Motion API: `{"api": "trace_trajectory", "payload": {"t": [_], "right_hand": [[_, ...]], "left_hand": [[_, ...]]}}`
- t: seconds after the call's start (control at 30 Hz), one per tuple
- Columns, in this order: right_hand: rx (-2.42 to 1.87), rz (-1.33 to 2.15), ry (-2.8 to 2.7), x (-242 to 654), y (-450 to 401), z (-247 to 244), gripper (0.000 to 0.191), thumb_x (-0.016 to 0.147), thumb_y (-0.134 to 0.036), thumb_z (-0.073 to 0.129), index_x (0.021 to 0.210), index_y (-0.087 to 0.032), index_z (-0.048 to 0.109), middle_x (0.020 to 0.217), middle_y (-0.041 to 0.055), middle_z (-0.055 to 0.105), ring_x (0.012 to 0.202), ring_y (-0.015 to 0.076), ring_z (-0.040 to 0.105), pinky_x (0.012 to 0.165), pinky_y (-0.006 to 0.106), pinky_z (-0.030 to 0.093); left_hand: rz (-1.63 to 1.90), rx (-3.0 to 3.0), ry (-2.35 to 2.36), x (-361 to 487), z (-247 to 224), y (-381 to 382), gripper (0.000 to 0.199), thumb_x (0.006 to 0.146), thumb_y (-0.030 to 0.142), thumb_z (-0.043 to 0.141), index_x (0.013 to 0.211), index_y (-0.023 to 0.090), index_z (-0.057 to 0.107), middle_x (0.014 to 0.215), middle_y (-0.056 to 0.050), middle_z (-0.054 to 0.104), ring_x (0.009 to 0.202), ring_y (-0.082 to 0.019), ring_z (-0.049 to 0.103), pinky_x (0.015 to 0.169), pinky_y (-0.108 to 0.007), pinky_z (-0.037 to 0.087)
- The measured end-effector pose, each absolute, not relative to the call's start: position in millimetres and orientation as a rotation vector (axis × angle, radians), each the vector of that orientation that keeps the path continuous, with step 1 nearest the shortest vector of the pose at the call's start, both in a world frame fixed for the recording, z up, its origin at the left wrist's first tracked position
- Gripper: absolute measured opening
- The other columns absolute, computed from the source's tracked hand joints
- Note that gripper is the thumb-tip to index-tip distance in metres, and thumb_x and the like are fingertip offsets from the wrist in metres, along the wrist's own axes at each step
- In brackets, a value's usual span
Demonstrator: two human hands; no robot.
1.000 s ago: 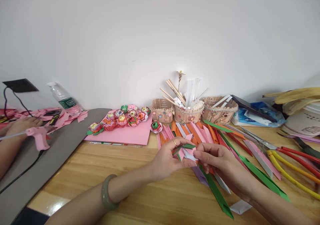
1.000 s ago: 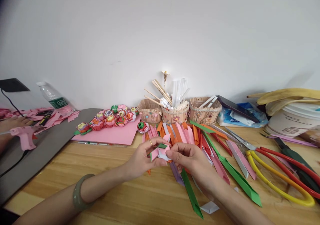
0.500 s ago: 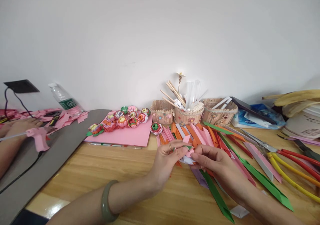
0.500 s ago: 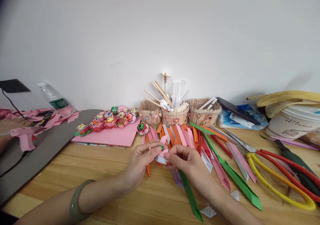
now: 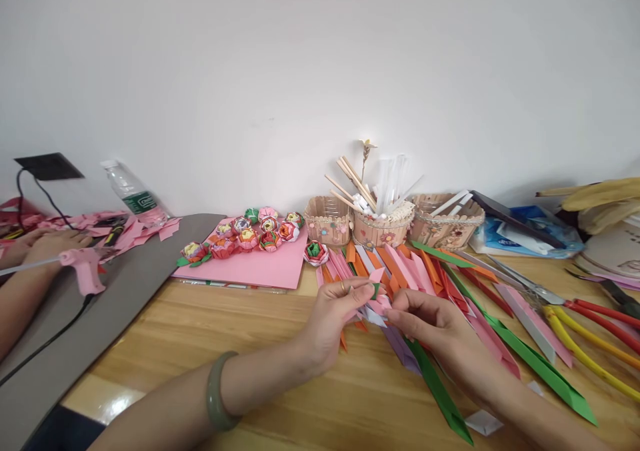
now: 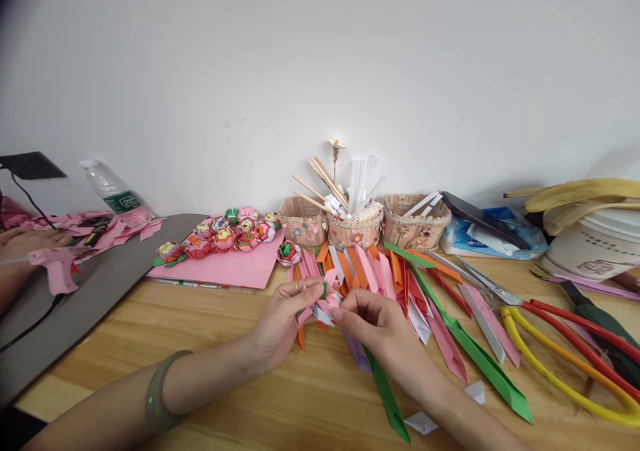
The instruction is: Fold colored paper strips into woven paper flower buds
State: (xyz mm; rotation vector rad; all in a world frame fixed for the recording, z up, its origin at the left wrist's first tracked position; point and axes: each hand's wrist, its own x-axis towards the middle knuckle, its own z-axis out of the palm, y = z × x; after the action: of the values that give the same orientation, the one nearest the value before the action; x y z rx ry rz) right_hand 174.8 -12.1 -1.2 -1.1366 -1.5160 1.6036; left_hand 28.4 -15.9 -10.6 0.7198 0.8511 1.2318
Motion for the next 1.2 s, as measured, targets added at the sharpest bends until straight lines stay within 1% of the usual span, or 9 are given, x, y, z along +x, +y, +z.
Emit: {"api": "trace_trajectory", "payload": {"t": [0.13, 0.33, 0.47, 0.57, 0.7, 0.83, 1.0, 1.2], "right_hand": [[-1.135, 1.637, -1.492, 175.3, -11.9, -2.2, 0.037, 0.066, -0.05, 0.064, 0.059, -0.019, 0.047, 0.05, -0.0066, 0.037, 0.044, 0.0075, 0.027, 0.043, 0.022, 0.019], [-1.118, 1.647, -1.49, 176.8, -10.7, -2.9, 0.036, 0.067, -0.049, 0.064, 0.058, -0.018, 0.047, 0.051, -0.0056, 0.039, 0.046, 0.0077, 0.029, 0.044, 0.022, 0.021], [-1.12, 1.654, -1.482, 177.7, -8.5, -3.1, 0.036, 0.065, -0.048, 0.066, 0.057, -0.017, 0.049, 0.05, -0.0053, 0.04, 0.045, 0.0077, 0.031, 0.044, 0.022, 0.022], [-1.124, 1.651, -1.473, 178.3, -8.5, -2.6, 0.036, 0.064, -0.047, 0.067, 0.055, -0.017, 0.049, 0.049, -0.0053, 0.04, 0.045, 0.0074, 0.032, 0.043, 0.022, 0.023], [-1.135, 1.653, -1.487, 178.9, -9.7, -2.5, 0.036, 0.064, -0.047, 0.067, 0.055, -0.017, 0.05, 0.049, -0.0046, 0.043, 0.044, 0.0075, 0.035, 0.043, 0.022, 0.025], [-1.171, 1.628, -1.521, 179.2, -9.5, -3.2, 0.035, 0.065, -0.047, 0.065, 0.056, -0.018, 0.05, 0.048, -0.0049, 0.043, 0.043, 0.0076, 0.036, 0.041, 0.021, 0.028], [-1.194, 1.563, -1.574, 178.8, -8.8, -2.1, 0.035, 0.065, -0.048, 0.064, 0.054, -0.018, 0.049, 0.047, -0.0051, 0.041, 0.042, 0.0075, 0.035, 0.04, 0.021, 0.028], [-1.189, 1.597, -1.525, 177.7, -10.2, -0.9, 0.037, 0.064, -0.049, 0.066, 0.054, -0.018, 0.047, 0.046, -0.0053, 0.041, 0.042, 0.0075, 0.034, 0.041, 0.022, 0.026]], "left_hand": [[1.199, 0.706, 0.819, 28.3, -10.9, -15.4, 0.018, 0.062, 0.03, 0.071, 0.063, 0.013, 0.065, 0.059, 0.0, 0.059, 0.055, -0.008, 0.048, 0.056, -0.021, 0.038], [1.166, 0.678, 0.845, 27.7, -11.7, -14.4, 0.025, 0.059, 0.034, 0.072, 0.066, 0.011, 0.066, 0.058, -0.001, 0.06, 0.053, -0.008, 0.05, 0.051, -0.021, 0.038], [1.148, 0.698, 0.848, 26.8, -12.5, -14.0, 0.026, 0.061, 0.036, 0.071, 0.07, 0.011, 0.068, 0.056, -0.002, 0.061, 0.053, -0.008, 0.051, 0.051, -0.02, 0.038], [1.156, 0.697, 0.836, 26.1, -13.0, -14.3, 0.024, 0.063, 0.035, 0.07, 0.069, 0.011, 0.068, 0.057, -0.003, 0.062, 0.054, -0.009, 0.052, 0.051, -0.02, 0.038], [1.146, 0.703, 0.837, 25.8, -12.3, -14.3, 0.025, 0.065, 0.034, 0.069, 0.074, 0.011, 0.069, 0.057, -0.003, 0.062, 0.054, -0.009, 0.053, 0.052, -0.02, 0.04], [1.153, 0.693, 0.846, 25.9, -10.7, -14.0, 0.026, 0.063, 0.034, 0.07, 0.073, 0.011, 0.07, 0.057, -0.003, 0.063, 0.054, -0.008, 0.053, 0.053, -0.019, 0.04], [1.153, 0.691, 0.839, 25.5, -10.3, -13.9, 0.025, 0.063, 0.035, 0.07, 0.072, 0.012, 0.07, 0.055, -0.002, 0.062, 0.051, -0.007, 0.051, 0.051, -0.018, 0.039], [1.158, 0.688, 0.85, 25.8, -11.3, -13.4, 0.027, 0.061, 0.037, 0.071, 0.071, 0.012, 0.07, 0.055, -0.002, 0.062, 0.051, -0.007, 0.052, 0.051, -0.018, 0.039]]}}
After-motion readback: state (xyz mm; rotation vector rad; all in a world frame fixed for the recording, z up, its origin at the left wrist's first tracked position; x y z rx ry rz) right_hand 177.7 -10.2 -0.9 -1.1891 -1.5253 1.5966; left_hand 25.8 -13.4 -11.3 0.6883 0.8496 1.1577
